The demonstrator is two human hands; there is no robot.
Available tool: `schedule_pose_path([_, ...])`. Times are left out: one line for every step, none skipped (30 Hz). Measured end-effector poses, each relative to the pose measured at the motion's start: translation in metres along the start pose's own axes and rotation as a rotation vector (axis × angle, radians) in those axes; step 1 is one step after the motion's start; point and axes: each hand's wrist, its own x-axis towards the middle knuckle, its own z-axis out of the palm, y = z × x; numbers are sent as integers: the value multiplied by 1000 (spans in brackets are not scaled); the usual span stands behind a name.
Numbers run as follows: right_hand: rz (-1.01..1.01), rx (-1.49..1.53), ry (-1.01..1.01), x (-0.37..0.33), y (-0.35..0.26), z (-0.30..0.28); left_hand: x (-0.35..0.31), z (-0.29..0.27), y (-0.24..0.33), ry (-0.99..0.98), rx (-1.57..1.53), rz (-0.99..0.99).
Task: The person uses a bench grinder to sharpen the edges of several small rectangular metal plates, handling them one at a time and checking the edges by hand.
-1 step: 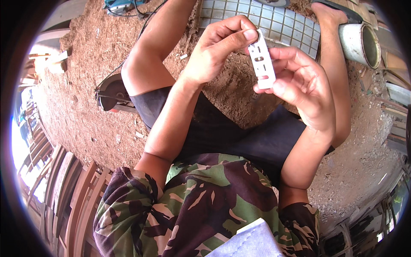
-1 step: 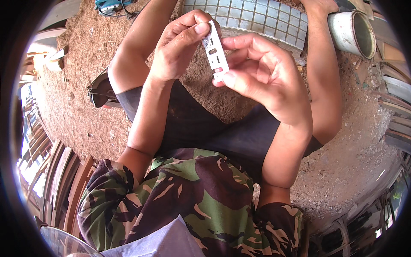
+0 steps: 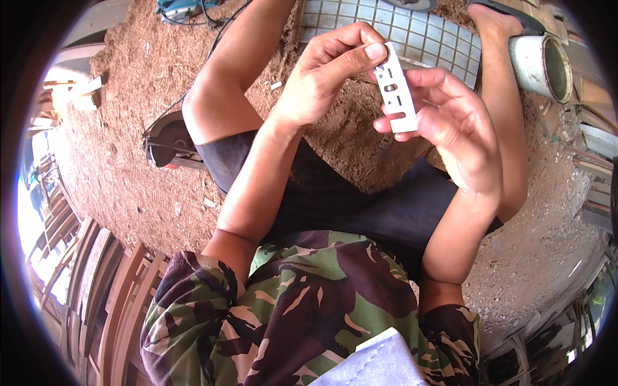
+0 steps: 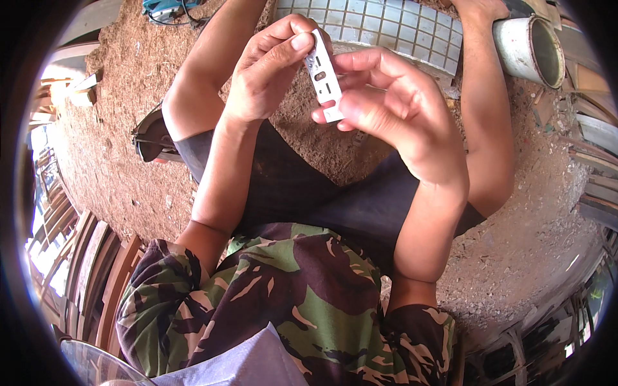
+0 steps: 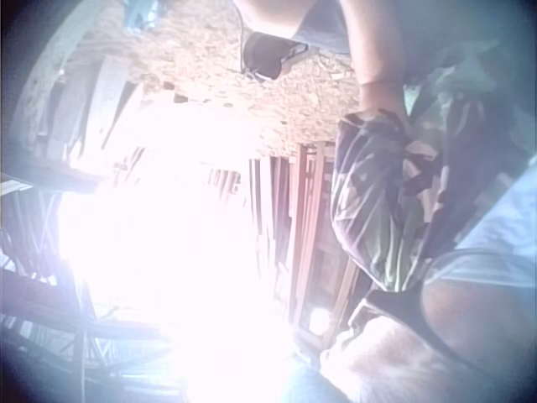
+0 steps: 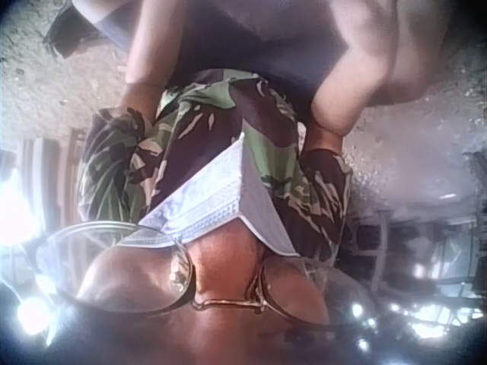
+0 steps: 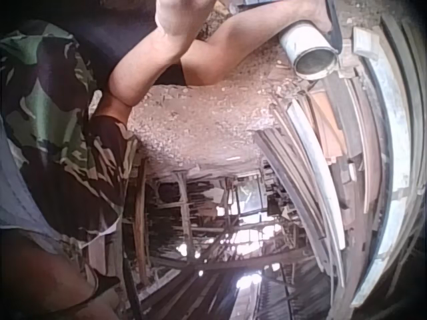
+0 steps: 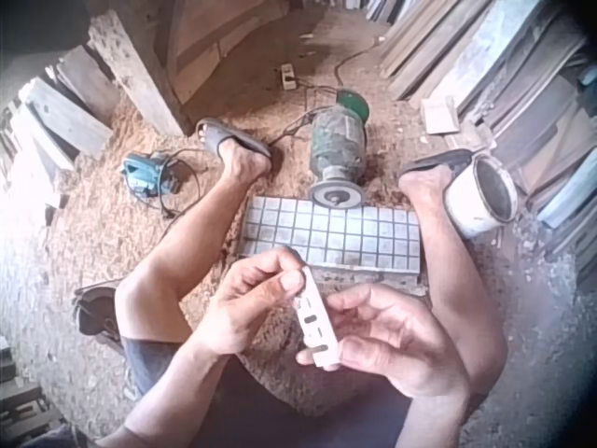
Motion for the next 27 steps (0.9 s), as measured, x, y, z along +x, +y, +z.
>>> schedule_pose_path([17,104,10,4,1,0,1,1,-1,5,-34,5])
schedule_pose_path([20,209,-43,9,7,-3,2,0,-3,-27,-22,2])
schedule_pose_path([22,310,-97,15,19,-10,2,-2,-5,-61,-11,3])
schedule_pose_path([24,409,-150,21,33,-18,3,-3,-7,-95,0,5])
schedule_pose_path([-18,485,-220,28,46,-24,2,-3,-7,-106,5,-15])
schedule_pose_path([-39,473,-207,34,49,-28,3,0,-6,-65,-10,-32])
schedule_pose_path([-73,405,-60,38,48,-32,4,4,-6,-23,-27,-48])
schedule_pose_path([-106,338,84,43,46,-32,6,7,-13,80,91,32])
schedule_pose_path([-144,196,105,48,38,-43,8,4,-17,123,150,11])
schedule_pose_path([-186,90,264,57,35,-56,10,0,-21,168,210,-10])
schedule_pose_path([-230,-70,379,66,34,-78,12,-3,-23,211,270,-35])
schedule_pose_path([-272,-228,488,77,36,-101,11,-6,-22,221,279,-49])
schedule_pose_path([-305,-380,569,88,37,-121,12,-8,-21,228,284,-60])
schedule_pose_path([-334,-528,645,100,41,-141,12,-11,-21,239,293,-75])
schedule_pose_path([-358,-584,678,111,44,-162,12,-11,-21,252,252,-91])
schedule_pose_path([-351,-666,692,119,49,-181,12,-13,-24,255,274,-94])
schedule_pose_path([-346,-747,705,126,52,-198,11,-15,-26,257,296,-95])
schedule_pose_path([-339,-832,720,131,53,-213,12,-16,-29,257,316,-97])
schedule_pose_path([-371,-851,692,135,55,-228,14,-17,-30,255,320,-97])
schedule_pose_path([-365,-845,691,139,58,-229,14,-19,-32,259,326,-104])
schedule_pose_path([-360,-840,691,142,58,-232,14,-20,-34,263,332,-111])
schedule_pose_path([-355,-835,692,144,59,-234,14,-20,-35,271,333,-122])
schedule_pose_path([-387,-854,669,145,60,-235,16,-19,-36,274,333,-131])
schedule_pose_path([-348,-909,665,148,58,-227,15,-20,-35,284,340,-140])
schedule_pose_path([-309,-964,661,149,55,-219,14,-21,-35,285,349,-142])
schedule_pose_path([-274,-1024,663,149,53,-219,15,-21,-35,279,355,-138])
schedule_pose_path([-296,-972,658,150,52,-218,16,-21,-35,272,360,-134])
